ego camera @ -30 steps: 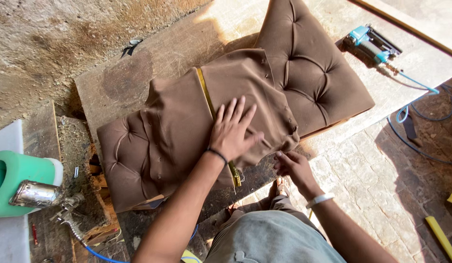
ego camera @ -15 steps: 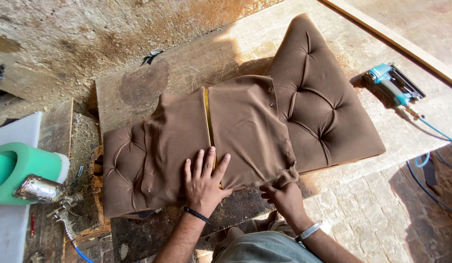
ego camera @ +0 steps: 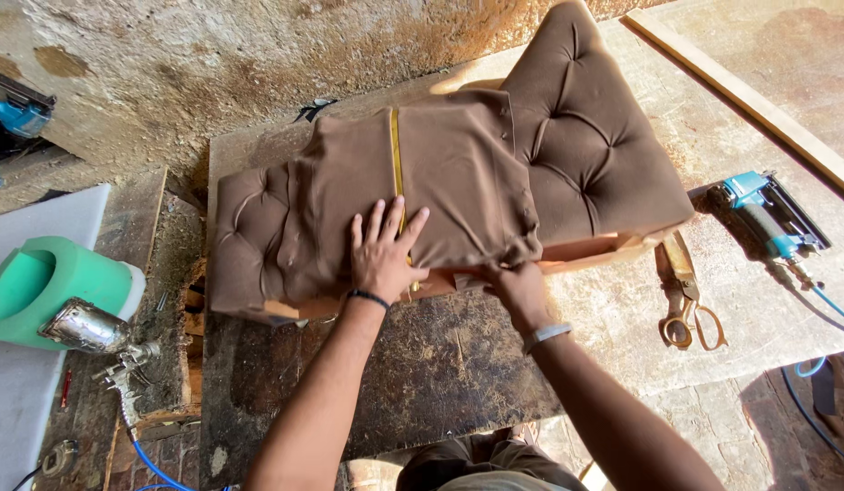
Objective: The person removes a brown fabric cover from a cushion using shears to cut away staples and fabric. They then reposition the cover and use a pneumatic staple gun to attach the fabric to the cushion frame.
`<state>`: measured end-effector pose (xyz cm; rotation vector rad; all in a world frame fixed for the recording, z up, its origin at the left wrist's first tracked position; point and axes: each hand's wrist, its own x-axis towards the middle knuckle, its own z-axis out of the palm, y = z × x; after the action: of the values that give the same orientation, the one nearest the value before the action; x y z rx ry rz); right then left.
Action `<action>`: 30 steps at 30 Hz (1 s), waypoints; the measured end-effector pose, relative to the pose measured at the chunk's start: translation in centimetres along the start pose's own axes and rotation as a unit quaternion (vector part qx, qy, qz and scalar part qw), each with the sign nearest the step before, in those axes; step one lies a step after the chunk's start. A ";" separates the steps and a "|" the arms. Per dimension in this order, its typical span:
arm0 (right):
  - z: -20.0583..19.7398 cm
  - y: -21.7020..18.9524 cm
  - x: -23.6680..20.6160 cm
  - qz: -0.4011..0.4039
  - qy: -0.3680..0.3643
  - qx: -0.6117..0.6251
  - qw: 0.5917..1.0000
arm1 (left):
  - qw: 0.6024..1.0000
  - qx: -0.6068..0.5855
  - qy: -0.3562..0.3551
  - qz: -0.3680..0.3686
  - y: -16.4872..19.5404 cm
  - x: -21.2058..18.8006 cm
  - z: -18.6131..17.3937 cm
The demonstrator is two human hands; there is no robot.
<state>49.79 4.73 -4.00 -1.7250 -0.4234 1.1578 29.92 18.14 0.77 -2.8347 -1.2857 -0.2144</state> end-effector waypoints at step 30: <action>-3.1 -4.6 -1.3 -0.222 0.039 -0.165 0.960 | 0.549 -0.708 -0.056 -0.441 -6.2 -7.6 -3.9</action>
<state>52.77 4.35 0.80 -1.8226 -0.9437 0.7175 19.84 16.31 3.42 -2.1199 -3.7326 -1.8303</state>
